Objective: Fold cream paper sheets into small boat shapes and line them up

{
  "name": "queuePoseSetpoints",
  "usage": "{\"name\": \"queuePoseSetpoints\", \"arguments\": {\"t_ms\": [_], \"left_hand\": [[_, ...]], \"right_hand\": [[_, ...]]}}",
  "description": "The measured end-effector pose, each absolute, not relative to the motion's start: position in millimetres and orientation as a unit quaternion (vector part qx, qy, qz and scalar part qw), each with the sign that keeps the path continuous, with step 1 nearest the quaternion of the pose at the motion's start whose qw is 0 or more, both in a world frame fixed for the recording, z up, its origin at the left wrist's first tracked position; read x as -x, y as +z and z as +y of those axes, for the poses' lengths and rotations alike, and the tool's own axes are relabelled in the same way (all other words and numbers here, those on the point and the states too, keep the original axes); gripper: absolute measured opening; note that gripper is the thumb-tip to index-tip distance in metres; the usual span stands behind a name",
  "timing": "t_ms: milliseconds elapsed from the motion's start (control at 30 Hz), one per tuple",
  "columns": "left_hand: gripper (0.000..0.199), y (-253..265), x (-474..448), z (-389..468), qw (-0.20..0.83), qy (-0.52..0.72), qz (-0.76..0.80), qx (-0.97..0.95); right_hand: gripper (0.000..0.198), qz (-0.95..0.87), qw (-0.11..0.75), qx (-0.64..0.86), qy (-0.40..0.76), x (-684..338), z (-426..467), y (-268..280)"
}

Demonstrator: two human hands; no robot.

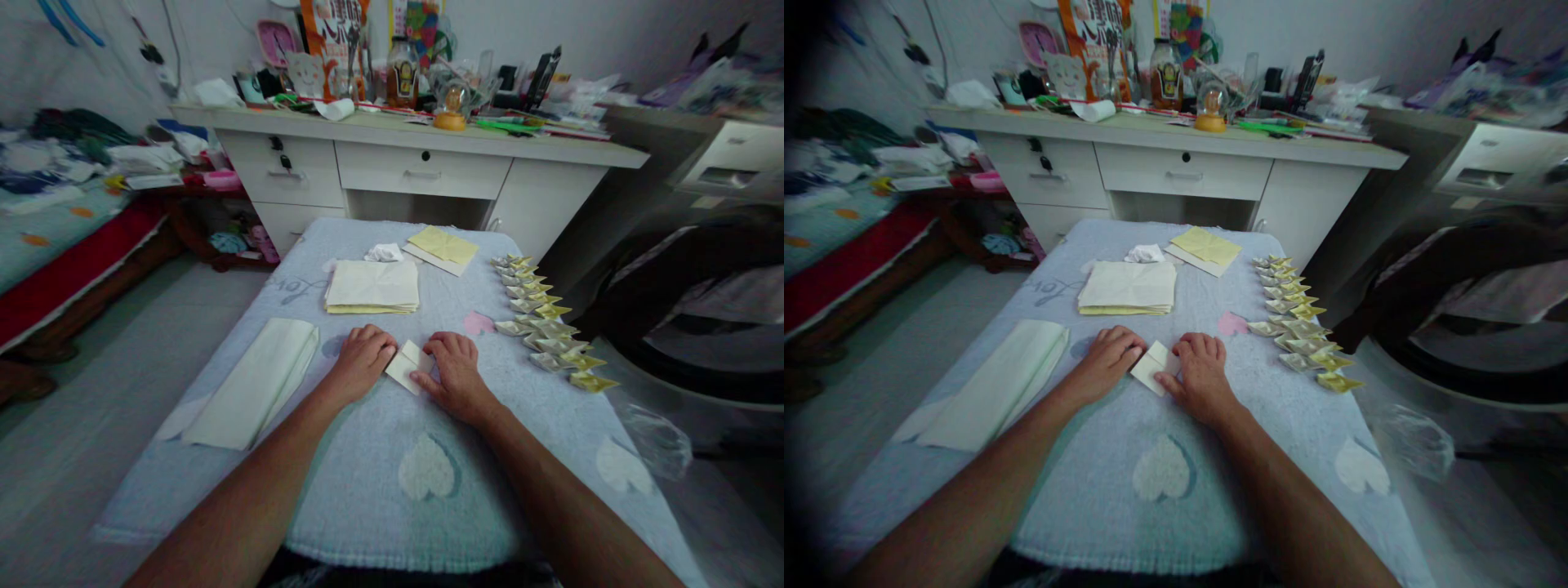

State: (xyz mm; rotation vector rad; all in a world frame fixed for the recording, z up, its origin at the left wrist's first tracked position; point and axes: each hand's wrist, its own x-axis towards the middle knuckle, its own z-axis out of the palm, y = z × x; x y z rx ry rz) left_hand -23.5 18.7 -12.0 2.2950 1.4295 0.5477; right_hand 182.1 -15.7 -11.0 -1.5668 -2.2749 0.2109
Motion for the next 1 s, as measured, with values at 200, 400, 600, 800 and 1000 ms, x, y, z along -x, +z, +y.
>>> {"name": "queuePoseSetpoints", "arguments": {"t_ms": [200,400,600,800,1000], "left_hand": [[0.029,-14,12,12,0.18,0.202,0.555,-0.786],[0.019,-7,6,10,0.317,0.285,0.503,-0.752],[0.012,-2,0,3,0.43,0.379,0.442,-0.69],[0.014,1,3,3,0.332,0.392,0.467,-0.72],[0.016,3,4,1,0.192,0.396,0.428,-0.789]], "right_hand": [[0.018,-0.803,0.203,0.55,0.104,-179,-13,-13],[0.017,-0.788,0.27,0.525,0.173,-181,-12,-10],[0.022,-0.739,0.377,0.474,0.294,-186,-13,-3],[0.009,-0.741,0.432,0.422,0.292,-191,-11,5],[0.015,-0.761,0.448,0.426,0.199,-190,-13,6]]}}
